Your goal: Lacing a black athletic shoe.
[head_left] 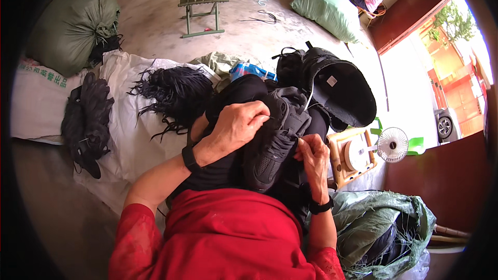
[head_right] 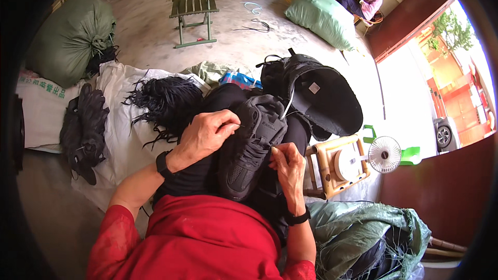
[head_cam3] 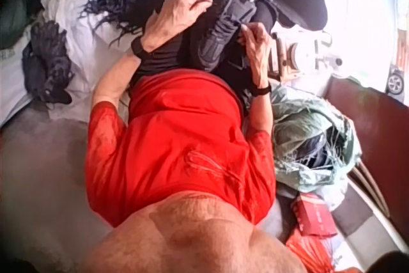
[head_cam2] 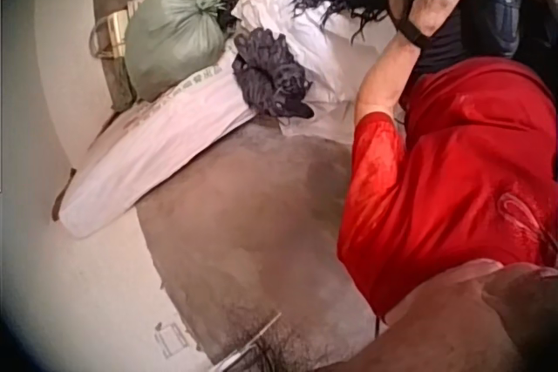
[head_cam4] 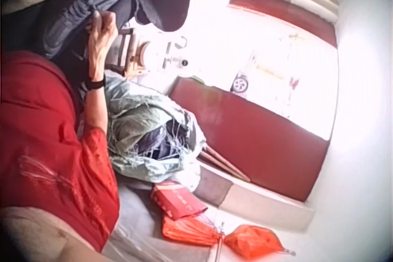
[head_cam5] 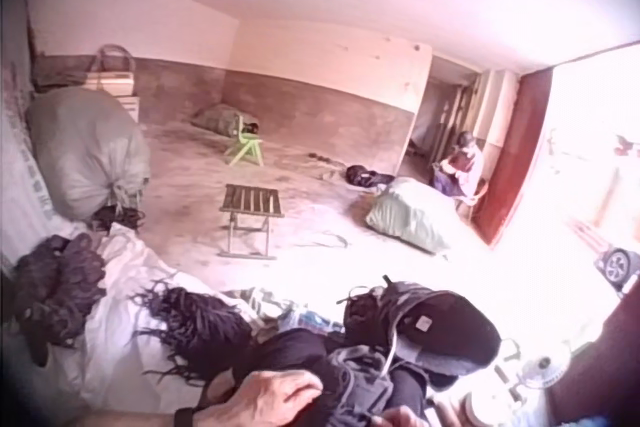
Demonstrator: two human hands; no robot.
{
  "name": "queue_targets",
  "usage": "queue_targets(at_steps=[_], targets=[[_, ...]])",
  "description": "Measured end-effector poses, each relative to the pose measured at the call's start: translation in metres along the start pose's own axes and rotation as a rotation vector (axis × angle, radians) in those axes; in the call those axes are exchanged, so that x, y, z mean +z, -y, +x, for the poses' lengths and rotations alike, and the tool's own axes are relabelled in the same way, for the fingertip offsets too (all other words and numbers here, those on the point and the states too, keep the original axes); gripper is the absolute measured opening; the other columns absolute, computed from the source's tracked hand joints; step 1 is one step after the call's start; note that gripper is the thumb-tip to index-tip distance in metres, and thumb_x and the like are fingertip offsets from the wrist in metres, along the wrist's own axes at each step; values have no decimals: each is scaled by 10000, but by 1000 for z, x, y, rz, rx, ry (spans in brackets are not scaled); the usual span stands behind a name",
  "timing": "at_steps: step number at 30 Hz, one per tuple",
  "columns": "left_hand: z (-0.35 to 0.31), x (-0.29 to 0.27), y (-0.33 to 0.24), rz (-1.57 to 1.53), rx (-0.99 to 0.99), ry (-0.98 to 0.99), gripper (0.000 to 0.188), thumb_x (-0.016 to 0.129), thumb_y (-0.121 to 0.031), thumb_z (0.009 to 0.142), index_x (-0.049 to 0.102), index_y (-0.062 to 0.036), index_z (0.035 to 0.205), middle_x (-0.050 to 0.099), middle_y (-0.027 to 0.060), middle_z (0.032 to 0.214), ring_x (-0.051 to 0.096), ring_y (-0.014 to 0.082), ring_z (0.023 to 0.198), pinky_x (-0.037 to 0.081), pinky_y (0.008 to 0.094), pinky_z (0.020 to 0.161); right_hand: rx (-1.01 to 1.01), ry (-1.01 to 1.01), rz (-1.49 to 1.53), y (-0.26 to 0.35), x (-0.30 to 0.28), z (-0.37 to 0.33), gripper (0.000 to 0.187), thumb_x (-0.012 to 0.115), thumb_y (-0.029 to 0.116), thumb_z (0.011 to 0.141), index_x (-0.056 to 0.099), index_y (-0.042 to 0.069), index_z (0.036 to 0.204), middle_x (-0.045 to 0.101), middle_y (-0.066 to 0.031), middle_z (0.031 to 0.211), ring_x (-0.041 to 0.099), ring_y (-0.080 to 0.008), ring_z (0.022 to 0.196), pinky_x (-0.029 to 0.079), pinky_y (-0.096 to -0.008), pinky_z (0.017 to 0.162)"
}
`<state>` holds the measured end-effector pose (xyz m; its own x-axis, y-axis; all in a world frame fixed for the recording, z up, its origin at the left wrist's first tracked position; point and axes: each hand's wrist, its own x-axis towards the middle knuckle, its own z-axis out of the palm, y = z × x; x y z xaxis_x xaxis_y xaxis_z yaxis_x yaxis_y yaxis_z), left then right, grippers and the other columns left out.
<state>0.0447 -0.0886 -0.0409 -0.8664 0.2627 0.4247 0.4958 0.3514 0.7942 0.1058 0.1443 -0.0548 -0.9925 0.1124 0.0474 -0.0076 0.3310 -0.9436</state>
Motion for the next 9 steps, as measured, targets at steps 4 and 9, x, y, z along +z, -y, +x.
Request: queue_targets(at_steps=[4, 9], targets=[[6, 5, -8, 180, 153, 66, 66, 625, -54, 822, 602, -63, 883, 639, 90, 749, 651, 287, 681, 504, 368, 578, 8, 36, 9, -2, -4, 0, 144, 620, 142, 939, 592, 6, 900, 623, -46, 695, 596, -94, 579, 472, -221, 533], [9, 4, -20, 405, 190, 151, 96, 649, -86, 802, 573, -68, 858, 643, 92, 774, 657, 291, 731, 520, 380, 606, 29, 54, 26, -4, -5, 1, 156, 629, 161, 937, 593, 11, 910, 624, -46, 697, 604, -103, 580, 473, -226, 531]])
